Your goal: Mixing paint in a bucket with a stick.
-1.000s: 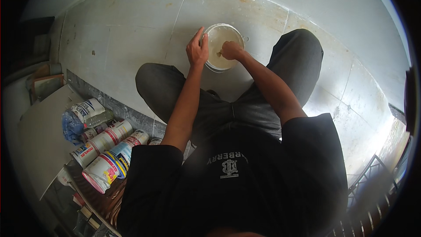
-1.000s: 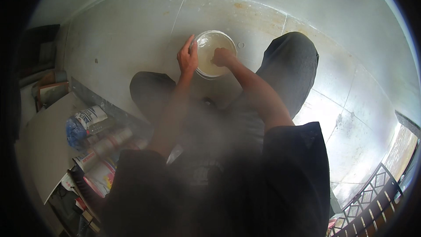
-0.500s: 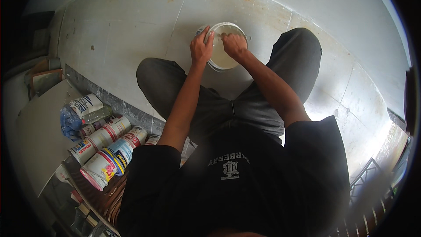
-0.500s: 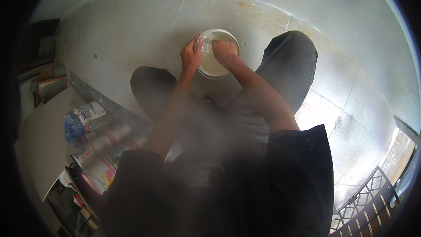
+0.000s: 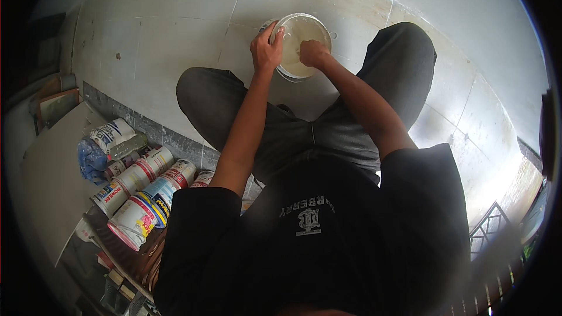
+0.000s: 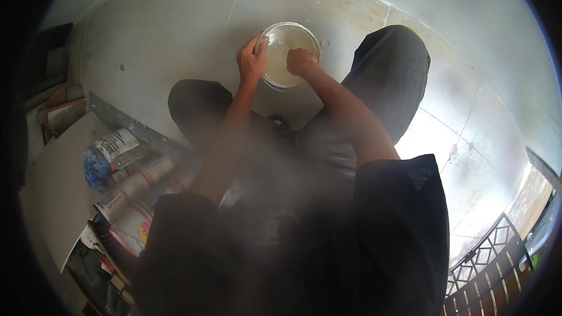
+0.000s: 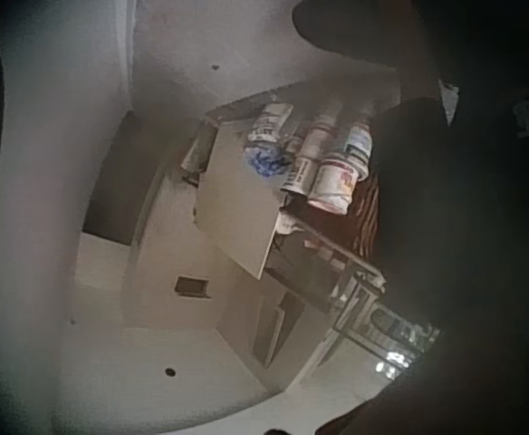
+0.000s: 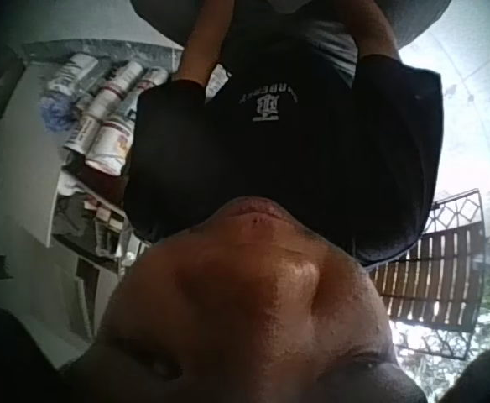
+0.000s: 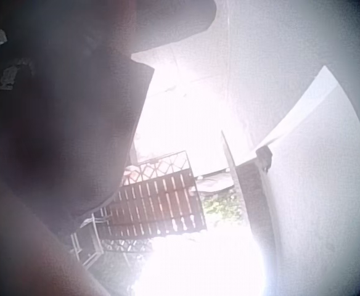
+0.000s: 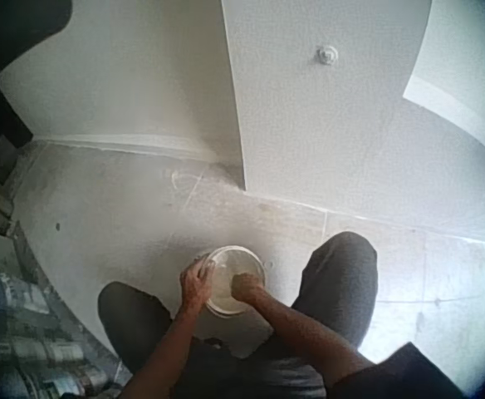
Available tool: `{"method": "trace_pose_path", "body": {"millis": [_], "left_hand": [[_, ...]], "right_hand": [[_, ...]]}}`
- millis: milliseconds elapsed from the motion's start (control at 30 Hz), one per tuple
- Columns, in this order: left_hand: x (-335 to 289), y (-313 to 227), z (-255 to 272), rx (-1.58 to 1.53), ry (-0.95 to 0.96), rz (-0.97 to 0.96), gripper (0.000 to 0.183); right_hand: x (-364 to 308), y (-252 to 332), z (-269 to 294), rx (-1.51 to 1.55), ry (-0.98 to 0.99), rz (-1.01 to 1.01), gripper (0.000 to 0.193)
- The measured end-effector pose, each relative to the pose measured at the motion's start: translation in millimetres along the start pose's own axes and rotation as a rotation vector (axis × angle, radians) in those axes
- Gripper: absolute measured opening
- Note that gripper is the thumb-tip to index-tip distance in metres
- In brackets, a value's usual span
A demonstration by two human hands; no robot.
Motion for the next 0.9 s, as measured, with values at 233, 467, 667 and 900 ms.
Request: {"method": "trace_pose_path", "body": {"millis": [233, 467, 667, 900], "left_hand": [[-2.7, 7.2, 5.0, 0.012, -0.012, 0.005, 0.037], [-6.9, 7.8, 5.7, -0.012, -0.023, 0.025, 0.038], [-7.3, 3.5, 2.8, 0.005, -0.030, 0.037, 0.037], [-3.3, -5.9, -4.3, 0.001, -0.032, -0.001, 0.037]], "right_hand": [[-22.1, 8.0, 26.8, 0.212, -0.162, 0.015, 0.023], [-25.4, 3.0, 27.7, 0.167, -0.229, -0.030, 0.020], [-20.6, -3.1, 28.8, 0.128, -0.155, -0.018, 0.022], [-18.6, -18.1, 28.7, 0.150, -0.142, -0.024, 0.024]]}}
Point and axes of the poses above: each hand's wrist, its own x-axis towards the middle knuckle, its own z-axis out of the back of the hand, y = z × x, the point moved 10 cm from there along x, towards the middle knuckle, and after that the axes turned 15 degrees about y, right-handed, at the moved point
